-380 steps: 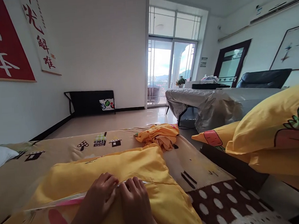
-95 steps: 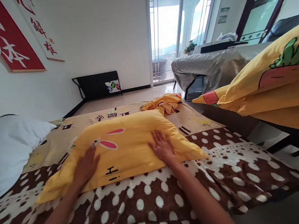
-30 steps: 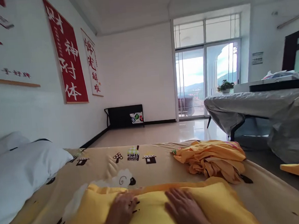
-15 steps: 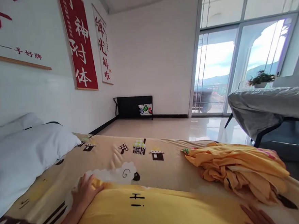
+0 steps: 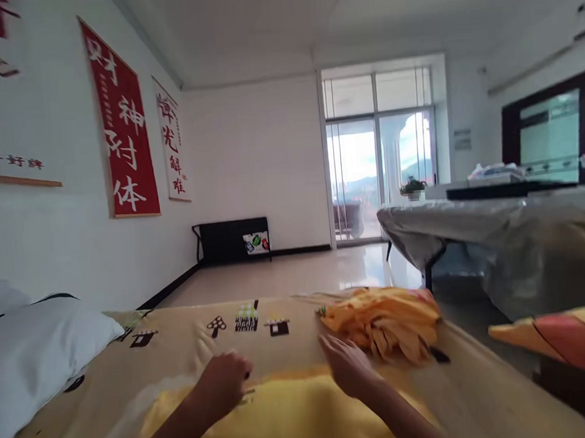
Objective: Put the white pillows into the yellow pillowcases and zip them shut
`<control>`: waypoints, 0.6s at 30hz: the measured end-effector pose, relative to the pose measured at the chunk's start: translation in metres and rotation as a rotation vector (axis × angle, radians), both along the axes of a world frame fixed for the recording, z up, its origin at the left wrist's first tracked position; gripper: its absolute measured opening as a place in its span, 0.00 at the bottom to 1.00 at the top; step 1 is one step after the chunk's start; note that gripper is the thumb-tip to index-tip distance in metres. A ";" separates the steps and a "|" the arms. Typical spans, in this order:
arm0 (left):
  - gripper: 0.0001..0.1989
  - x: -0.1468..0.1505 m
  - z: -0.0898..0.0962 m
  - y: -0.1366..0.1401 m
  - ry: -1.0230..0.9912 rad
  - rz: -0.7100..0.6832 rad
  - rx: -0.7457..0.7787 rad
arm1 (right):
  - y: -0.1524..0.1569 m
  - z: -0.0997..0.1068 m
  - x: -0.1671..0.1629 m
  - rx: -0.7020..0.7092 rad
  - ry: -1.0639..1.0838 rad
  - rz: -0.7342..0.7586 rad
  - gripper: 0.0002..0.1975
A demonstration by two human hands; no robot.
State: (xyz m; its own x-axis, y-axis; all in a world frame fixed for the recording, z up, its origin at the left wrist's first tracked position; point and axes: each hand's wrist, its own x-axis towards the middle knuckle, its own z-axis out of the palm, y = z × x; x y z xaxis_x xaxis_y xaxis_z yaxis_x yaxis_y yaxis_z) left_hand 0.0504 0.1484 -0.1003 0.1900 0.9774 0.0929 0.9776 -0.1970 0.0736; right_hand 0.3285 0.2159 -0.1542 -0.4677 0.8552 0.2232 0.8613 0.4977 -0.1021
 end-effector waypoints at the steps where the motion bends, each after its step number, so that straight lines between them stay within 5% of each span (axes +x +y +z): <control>1: 0.16 0.022 -0.004 0.006 0.019 0.003 -0.023 | -0.007 0.006 -0.026 -0.033 -0.043 0.105 0.34; 5: 0.19 0.059 -0.062 0.024 0.004 0.025 -0.128 | -0.028 -0.010 -0.086 -0.215 -0.031 0.252 0.21; 9: 0.22 0.038 -0.110 0.022 -0.042 0.066 -0.137 | -0.025 -0.056 -0.070 -0.235 0.126 0.214 0.24; 13: 0.21 -0.023 -0.126 0.025 -0.016 0.072 -0.188 | -0.006 -0.077 -0.022 -0.320 0.102 0.131 0.31; 18: 0.23 -0.146 -0.150 0.017 0.013 0.229 -0.161 | 0.020 -0.092 0.045 -0.428 0.046 -0.014 0.33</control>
